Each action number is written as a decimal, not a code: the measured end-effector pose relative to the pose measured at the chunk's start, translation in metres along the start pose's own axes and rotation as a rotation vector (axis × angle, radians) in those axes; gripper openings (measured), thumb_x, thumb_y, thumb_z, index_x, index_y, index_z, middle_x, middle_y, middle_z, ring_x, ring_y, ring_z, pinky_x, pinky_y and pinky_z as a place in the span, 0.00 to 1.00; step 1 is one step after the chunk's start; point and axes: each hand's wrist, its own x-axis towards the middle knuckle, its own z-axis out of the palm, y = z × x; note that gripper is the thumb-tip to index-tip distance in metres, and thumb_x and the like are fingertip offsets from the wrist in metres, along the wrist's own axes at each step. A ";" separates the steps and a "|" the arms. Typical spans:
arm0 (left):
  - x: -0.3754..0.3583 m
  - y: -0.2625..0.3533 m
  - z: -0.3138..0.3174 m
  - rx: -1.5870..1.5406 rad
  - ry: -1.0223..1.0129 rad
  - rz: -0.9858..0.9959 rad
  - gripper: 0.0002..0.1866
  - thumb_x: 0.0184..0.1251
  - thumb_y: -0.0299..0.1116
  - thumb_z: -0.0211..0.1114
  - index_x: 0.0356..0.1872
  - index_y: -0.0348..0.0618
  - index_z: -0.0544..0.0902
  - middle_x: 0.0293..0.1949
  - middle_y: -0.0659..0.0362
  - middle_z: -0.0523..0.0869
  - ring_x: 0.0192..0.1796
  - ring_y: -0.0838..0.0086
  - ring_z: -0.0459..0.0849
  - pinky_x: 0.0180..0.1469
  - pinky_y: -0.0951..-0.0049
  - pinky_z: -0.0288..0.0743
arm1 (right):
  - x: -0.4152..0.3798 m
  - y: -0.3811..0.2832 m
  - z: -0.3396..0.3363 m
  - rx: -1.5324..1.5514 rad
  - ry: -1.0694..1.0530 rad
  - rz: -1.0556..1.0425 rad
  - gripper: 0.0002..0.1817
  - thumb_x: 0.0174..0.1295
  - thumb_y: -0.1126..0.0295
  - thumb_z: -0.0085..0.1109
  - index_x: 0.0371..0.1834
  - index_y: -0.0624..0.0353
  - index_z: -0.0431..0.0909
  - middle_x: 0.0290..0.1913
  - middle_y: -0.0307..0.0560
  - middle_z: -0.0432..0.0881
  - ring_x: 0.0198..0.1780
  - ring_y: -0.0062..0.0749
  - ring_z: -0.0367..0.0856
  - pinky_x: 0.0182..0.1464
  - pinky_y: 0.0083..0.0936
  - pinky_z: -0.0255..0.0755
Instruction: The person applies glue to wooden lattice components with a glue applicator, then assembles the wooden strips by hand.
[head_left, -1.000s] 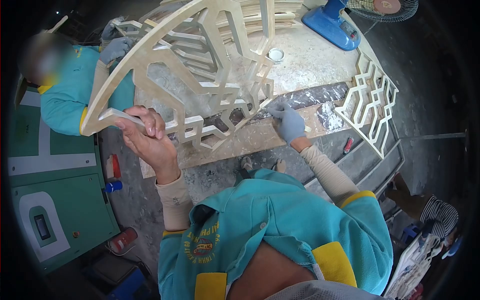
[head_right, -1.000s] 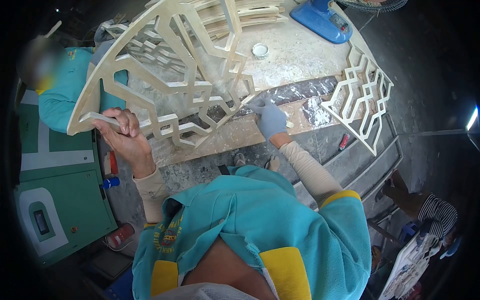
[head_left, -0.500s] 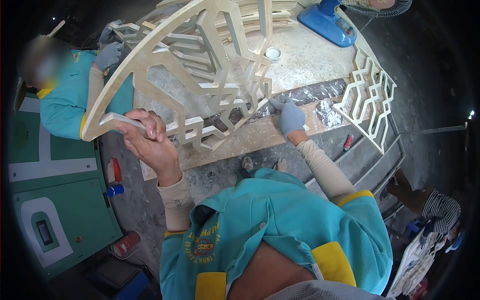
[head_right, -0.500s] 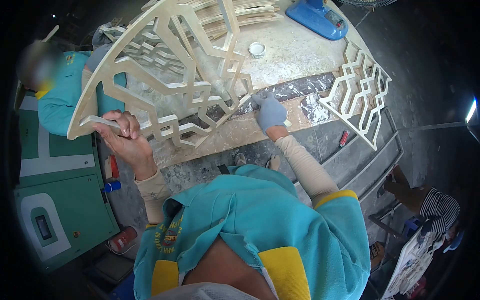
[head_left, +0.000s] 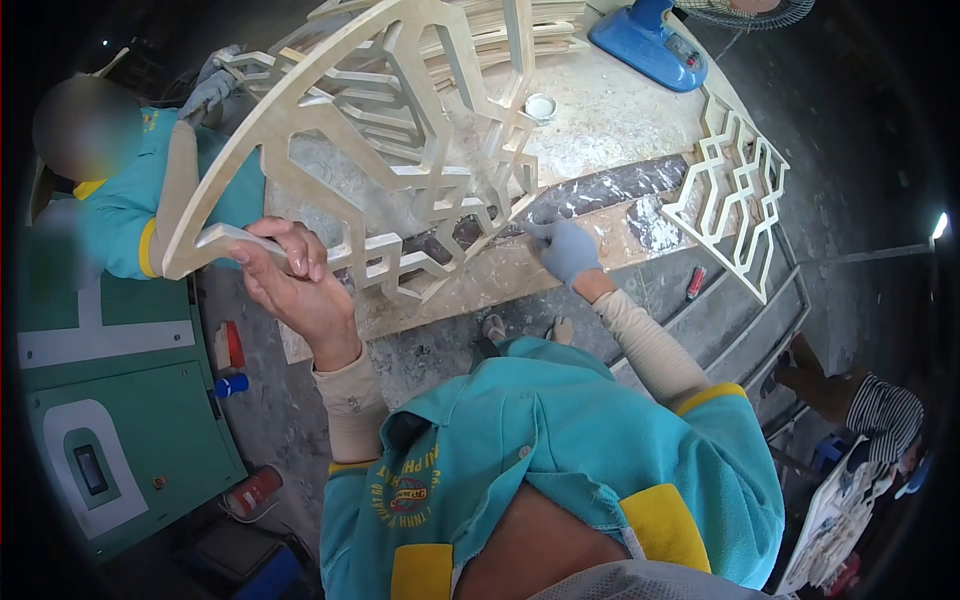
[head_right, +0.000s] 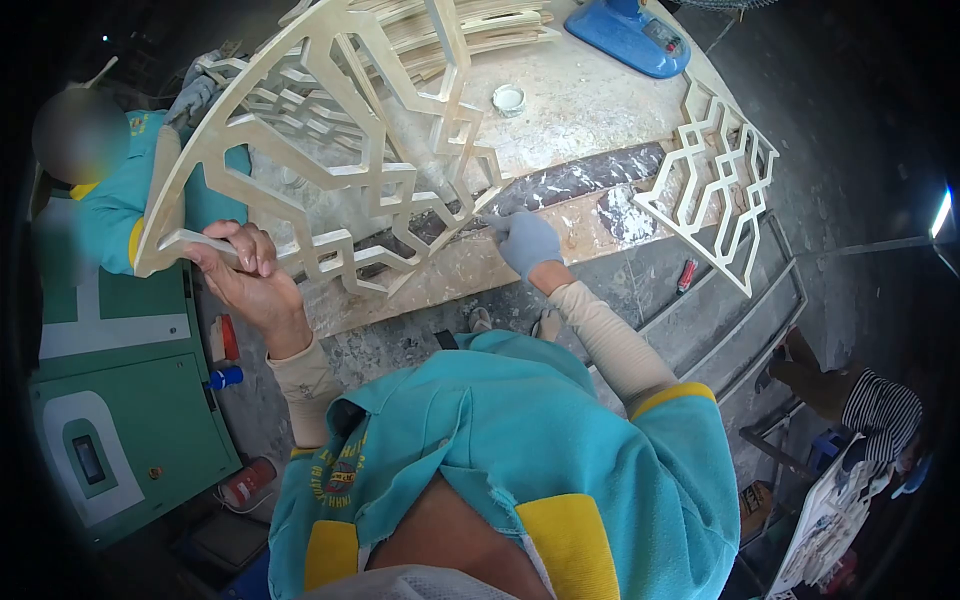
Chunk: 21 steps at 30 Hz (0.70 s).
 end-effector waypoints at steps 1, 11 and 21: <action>0.001 0.002 0.002 -0.001 0.022 -0.007 0.27 0.76 0.58 0.51 0.38 0.39 0.74 0.18 0.67 0.63 0.18 0.86 0.60 0.18 0.86 0.51 | -0.002 0.002 0.000 0.085 -0.067 -0.013 0.20 0.59 0.73 0.57 0.54 0.41 0.85 0.45 0.54 0.83 0.41 0.50 0.84 0.43 0.39 0.76; 0.001 0.017 0.025 -0.013 0.158 -0.160 0.25 0.77 0.56 0.51 0.39 0.39 0.75 0.17 0.70 0.61 0.15 0.88 0.58 0.16 0.86 0.49 | -0.038 0.037 -0.014 0.327 0.344 0.231 0.15 0.62 0.68 0.58 0.51 0.49 0.86 0.34 0.52 0.81 0.37 0.48 0.81 0.40 0.38 0.73; 0.011 -0.022 0.033 -0.037 0.103 -0.365 0.26 0.77 0.56 0.51 0.44 0.38 0.73 0.17 0.69 0.62 0.15 0.87 0.57 0.16 0.85 0.50 | -0.066 0.051 -0.021 0.241 0.659 0.324 0.17 0.63 0.69 0.57 0.55 0.43 0.84 0.34 0.48 0.76 0.33 0.44 0.80 0.37 0.36 0.73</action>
